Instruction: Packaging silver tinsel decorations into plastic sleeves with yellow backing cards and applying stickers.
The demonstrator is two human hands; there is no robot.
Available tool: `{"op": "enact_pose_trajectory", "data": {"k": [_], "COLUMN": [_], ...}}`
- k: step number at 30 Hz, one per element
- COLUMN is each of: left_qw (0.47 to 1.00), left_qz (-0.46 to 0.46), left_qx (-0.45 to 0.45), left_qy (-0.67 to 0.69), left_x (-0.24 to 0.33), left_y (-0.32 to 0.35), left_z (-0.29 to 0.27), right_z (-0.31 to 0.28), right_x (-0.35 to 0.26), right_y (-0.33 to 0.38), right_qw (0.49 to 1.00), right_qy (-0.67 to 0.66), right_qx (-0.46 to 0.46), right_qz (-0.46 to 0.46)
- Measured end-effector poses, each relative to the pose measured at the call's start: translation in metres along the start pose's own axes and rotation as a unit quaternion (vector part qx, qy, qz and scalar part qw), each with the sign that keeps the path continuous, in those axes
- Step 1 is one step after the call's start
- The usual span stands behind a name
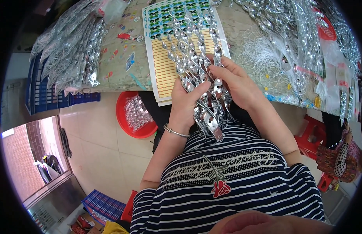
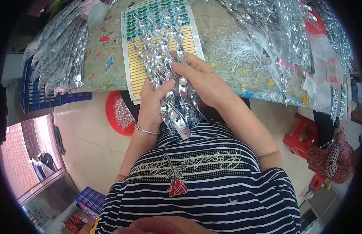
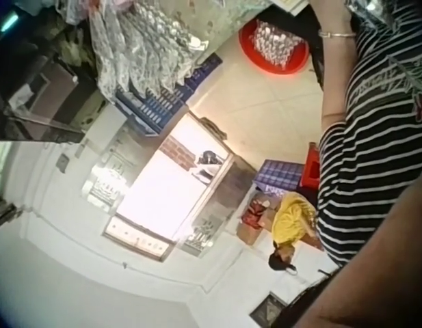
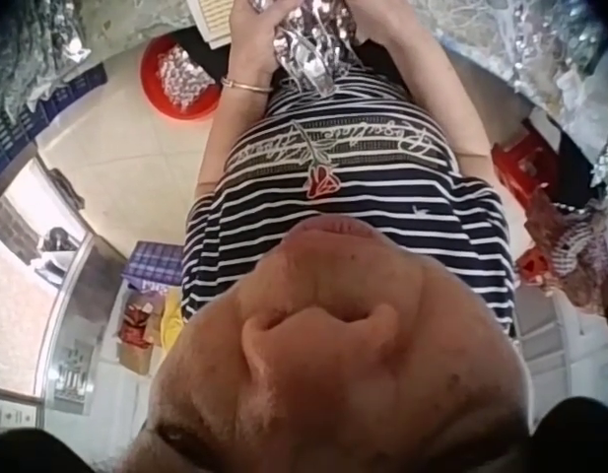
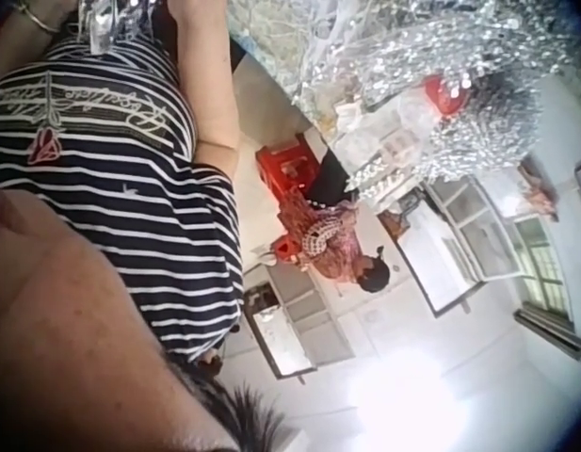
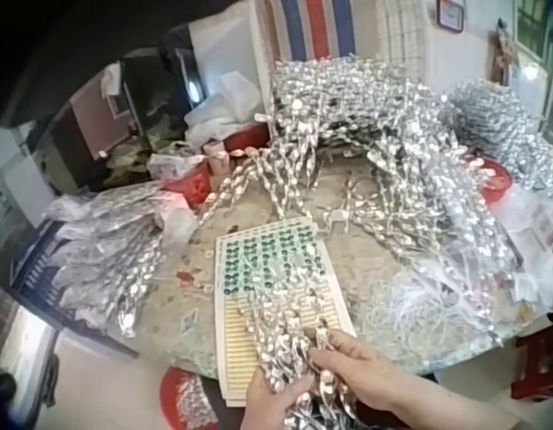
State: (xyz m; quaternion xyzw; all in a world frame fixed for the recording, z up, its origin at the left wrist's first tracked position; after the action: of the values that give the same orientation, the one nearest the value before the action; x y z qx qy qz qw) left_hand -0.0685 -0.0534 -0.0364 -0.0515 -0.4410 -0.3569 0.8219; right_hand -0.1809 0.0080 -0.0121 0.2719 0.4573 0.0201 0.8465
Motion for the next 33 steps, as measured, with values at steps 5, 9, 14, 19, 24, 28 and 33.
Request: {"op": "enact_pose_trajectory", "data": {"k": [5, 9, 14, 19, 24, 28, 33], "left_qw": [1.0, 1.0, 1.0, 1.0, 1.0, 1.0, 0.999], "left_qz": [0.001, 0.001, 0.0, -0.001, -0.006, -0.014, -0.019], "left_qx": [-0.012, -0.017, -0.011, -0.011, -0.004, -0.011, -0.017], "left_qy": [-0.011, 0.013, 0.007, 0.016, 0.013, 0.018, 0.029], "left_x": [-0.004, 0.0, -0.003, -0.001, -0.003, -0.006, -0.008], "left_y": [-0.001, 0.002, 0.001, 0.002, 0.002, 0.001, 0.001], "left_z": [-0.007, -0.001, -0.006, -0.005, -0.007, -0.008, -0.009], "right_z": [0.0, -0.004, -0.002, -0.004, -0.006, -0.01, -0.007], "right_x": [0.0, -0.005, -0.008, -0.007, -0.006, -0.004, -0.003], "right_y": [0.001, 0.003, 0.008, 0.004, 0.005, 0.002, 0.003], "right_qw": [0.998, 0.997, 0.996, 0.995, 0.996, 0.995, 0.996], "right_qy": [-0.06, -0.064, -0.057, -0.067, -0.075, -0.077, -0.071], "right_qx": [-0.028, -0.041, -0.072, -0.073, -0.054, -0.066, -0.046], "right_qz": [-0.001, -0.014, -0.008, -0.01, -0.006, 0.0, 0.007]}}
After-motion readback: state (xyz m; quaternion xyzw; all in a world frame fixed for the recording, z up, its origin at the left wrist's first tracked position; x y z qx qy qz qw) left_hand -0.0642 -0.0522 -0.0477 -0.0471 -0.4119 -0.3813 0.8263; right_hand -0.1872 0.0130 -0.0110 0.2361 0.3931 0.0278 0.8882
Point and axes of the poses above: each hand's wrist, its own y-axis away from the middle knuckle, its own z-axis out of the palm, x = y × z, the point moved 6 cm from there along -y, towards the middle knuckle, and after that the axes turned 9 degrees about z, right-handed, at the moved point
